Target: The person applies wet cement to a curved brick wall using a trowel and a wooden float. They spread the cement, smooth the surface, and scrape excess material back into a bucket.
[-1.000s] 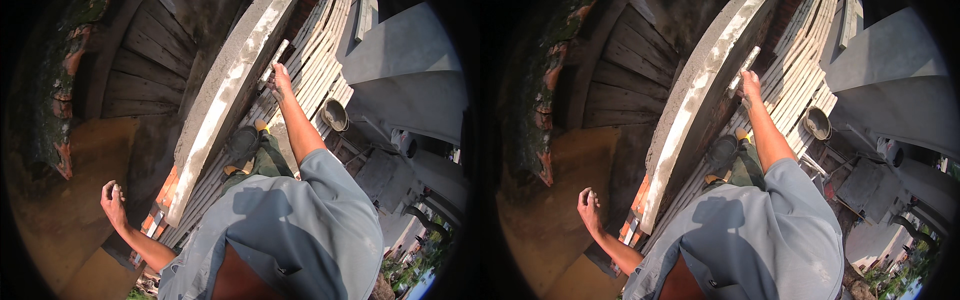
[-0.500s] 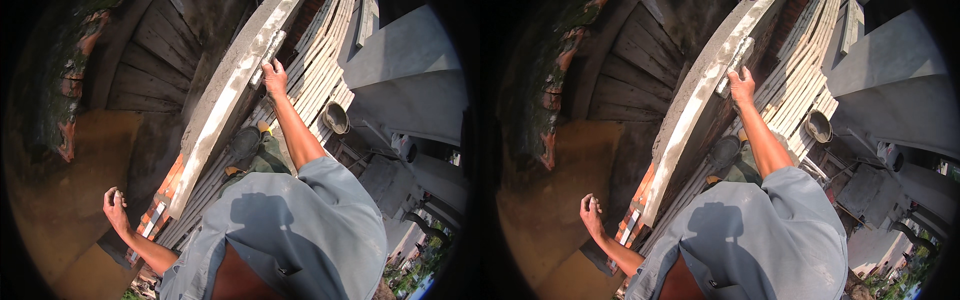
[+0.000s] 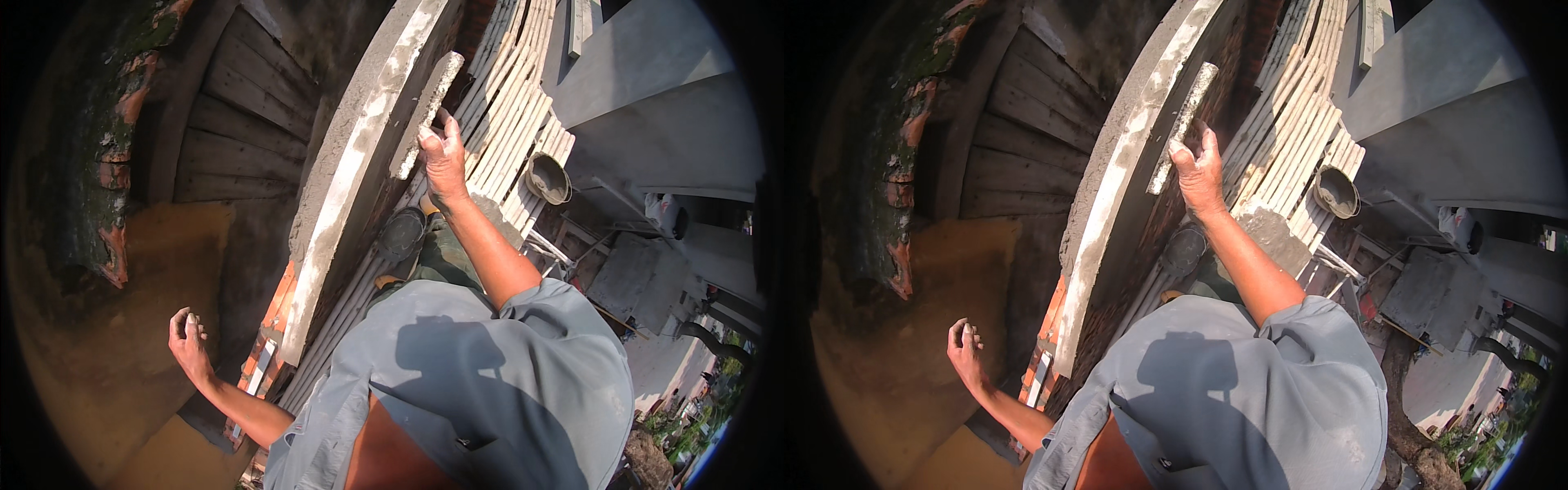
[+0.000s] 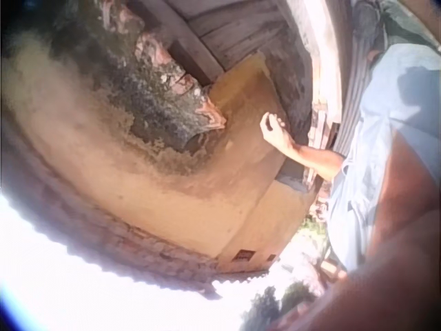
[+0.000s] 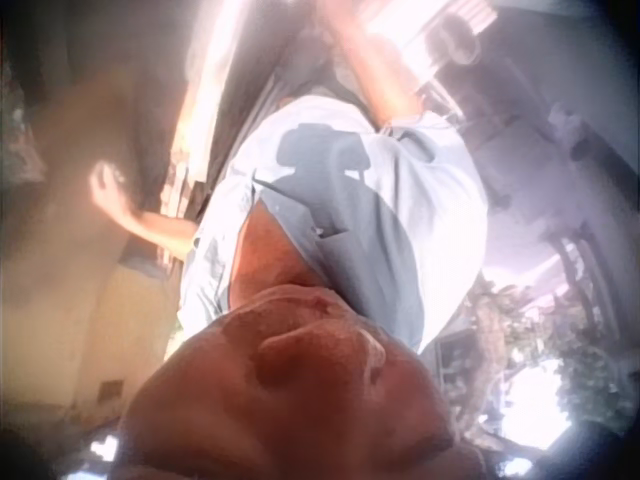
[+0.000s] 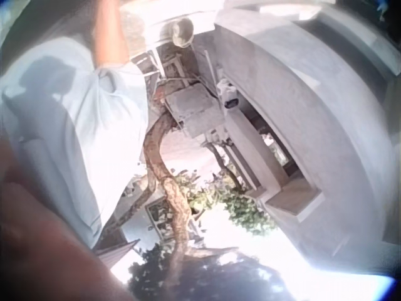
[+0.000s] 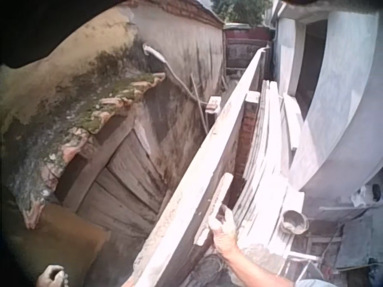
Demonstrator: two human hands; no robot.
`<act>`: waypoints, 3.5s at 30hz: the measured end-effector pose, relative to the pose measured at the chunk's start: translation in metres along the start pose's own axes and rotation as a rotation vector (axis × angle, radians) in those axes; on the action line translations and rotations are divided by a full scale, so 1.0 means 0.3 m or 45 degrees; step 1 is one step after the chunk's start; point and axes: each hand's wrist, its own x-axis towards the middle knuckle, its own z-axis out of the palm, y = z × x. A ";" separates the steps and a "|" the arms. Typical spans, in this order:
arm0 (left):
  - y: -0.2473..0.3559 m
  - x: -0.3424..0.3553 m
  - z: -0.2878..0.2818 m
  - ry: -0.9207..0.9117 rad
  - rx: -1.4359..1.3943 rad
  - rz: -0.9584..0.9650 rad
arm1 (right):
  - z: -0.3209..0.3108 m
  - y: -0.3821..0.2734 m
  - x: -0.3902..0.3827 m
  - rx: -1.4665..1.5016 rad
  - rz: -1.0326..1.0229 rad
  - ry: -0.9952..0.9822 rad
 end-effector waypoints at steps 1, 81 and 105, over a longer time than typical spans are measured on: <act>0.007 0.003 0.003 -0.011 -0.009 0.023 | -0.064 0.007 0.103 -0.033 -0.021 0.043; -0.016 0.094 0.216 -0.059 0.134 -0.163 | -0.277 -0.236 1.171 -0.065 0.038 0.301; 0.049 0.161 0.402 -0.099 0.187 -0.145 | -0.413 -0.324 1.544 -0.001 0.000 0.200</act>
